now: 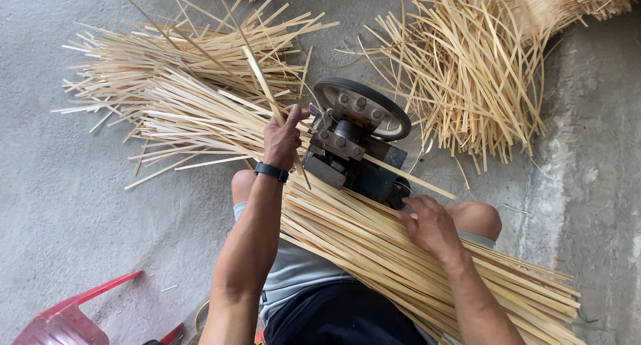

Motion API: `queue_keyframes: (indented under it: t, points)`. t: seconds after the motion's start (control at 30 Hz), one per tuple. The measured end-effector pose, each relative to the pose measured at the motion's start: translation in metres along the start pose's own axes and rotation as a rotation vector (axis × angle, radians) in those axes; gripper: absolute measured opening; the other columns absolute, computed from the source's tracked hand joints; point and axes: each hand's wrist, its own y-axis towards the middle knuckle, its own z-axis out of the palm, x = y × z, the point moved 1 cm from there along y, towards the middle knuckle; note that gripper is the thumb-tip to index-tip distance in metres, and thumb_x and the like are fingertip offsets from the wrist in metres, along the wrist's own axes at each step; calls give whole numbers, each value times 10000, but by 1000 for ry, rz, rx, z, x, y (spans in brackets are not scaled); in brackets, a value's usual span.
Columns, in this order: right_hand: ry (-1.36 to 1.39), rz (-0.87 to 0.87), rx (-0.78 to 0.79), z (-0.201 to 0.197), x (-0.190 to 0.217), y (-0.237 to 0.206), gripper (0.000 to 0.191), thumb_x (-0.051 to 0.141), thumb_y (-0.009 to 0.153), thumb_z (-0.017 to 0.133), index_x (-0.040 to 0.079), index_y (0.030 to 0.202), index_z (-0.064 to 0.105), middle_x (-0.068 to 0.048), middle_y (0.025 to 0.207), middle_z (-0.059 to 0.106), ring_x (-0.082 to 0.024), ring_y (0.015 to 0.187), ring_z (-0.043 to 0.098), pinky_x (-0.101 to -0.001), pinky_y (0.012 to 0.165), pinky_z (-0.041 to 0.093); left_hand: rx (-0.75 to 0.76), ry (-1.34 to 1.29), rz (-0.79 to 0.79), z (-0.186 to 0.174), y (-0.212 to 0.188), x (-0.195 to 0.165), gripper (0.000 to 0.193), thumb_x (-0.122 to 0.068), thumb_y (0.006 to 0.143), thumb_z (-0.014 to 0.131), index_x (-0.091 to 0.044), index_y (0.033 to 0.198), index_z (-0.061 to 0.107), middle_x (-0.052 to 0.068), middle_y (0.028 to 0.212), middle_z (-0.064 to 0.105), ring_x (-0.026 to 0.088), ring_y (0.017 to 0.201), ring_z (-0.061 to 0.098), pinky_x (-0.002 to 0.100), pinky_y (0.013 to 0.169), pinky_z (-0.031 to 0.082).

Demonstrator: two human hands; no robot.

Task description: The person sits on the floor and feeds long bamboo strips into a manual splitting machine. They hold a bundle in the left hand, feed individual strips through the machine with the right hand, and collect the split pieces into a growing pile on the floor.

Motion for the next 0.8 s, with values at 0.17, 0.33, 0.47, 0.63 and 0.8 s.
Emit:
queue_keyframes:
  t: [0.17,0.33,0.47,0.63,0.8]
  points:
    - [-39,17,-74,7,-8,-11,159,227,842,777,102,933,816,-59,908,766,-218,799,728,-374,713,589,41,-26,-20,4,10,-3,304,-344,984,651,-80,1134,665,49,942,776,32,537,450,179,443,398]
    - [69,128,-28,-4,-31,-20,211,331,774,828,137,857,824,2,895,796,-149,733,750,-307,670,618,-27,9,112,-11,18,-19,345,-385,1016,599,-62,1117,663,57,920,760,41,526,463,191,423,404]
    - [10,-47,0,-22,-59,-29,191,345,869,750,164,903,803,24,850,799,-83,707,756,-228,608,636,-91,-20,235,-42,21,-47,378,-418,1021,582,-64,1127,661,54,896,782,40,523,438,179,428,367]
    - [55,355,-81,-65,-99,-60,181,324,877,783,156,912,840,-20,779,757,-160,632,678,-305,496,562,-241,-196,264,-80,15,-81,379,-407,1042,591,-44,1127,660,-1,698,591,81,579,585,207,456,425]
    - [-105,61,-416,-86,-111,-56,213,353,937,769,143,952,802,17,789,718,-80,659,636,-265,582,523,-227,-143,197,-89,8,-90,316,-382,1028,652,-67,1062,638,-40,614,491,44,442,403,218,363,300]
